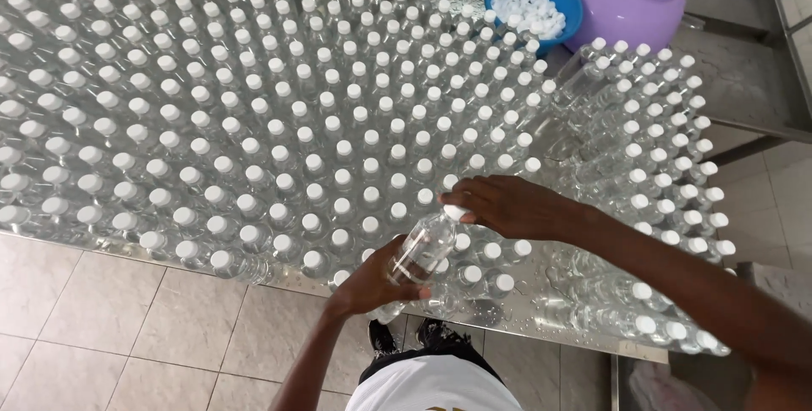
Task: Manually placing and tightening caps on plastic water bottles at a production station.
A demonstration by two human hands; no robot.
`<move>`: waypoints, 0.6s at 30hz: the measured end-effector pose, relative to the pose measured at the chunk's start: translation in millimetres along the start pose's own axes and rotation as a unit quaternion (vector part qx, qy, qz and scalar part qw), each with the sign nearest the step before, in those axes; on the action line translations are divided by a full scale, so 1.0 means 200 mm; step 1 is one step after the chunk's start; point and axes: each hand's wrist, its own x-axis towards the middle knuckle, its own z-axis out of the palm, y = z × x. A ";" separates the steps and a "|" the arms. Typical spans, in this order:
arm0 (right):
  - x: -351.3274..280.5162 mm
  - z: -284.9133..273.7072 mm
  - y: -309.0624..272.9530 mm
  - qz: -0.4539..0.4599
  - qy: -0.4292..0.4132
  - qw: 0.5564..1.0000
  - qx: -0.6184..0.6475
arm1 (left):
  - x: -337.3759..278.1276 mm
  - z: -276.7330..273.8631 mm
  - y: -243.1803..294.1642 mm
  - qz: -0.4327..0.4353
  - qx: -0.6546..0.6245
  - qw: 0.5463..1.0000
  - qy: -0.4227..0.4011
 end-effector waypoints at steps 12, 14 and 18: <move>-0.09 -0.05 -0.20 0.404 -0.171 0.758 0.482 | -0.07 0.13 0.17 0.021 0.382 0.921 0.071; -0.16 -0.04 -0.19 0.343 -0.151 0.827 0.419 | -0.05 0.10 0.12 0.024 0.362 0.930 0.056; -0.29 0.14 -0.09 0.155 -0.109 0.949 0.252 | -0.08 0.10 0.31 -0.038 0.302 0.952 -0.013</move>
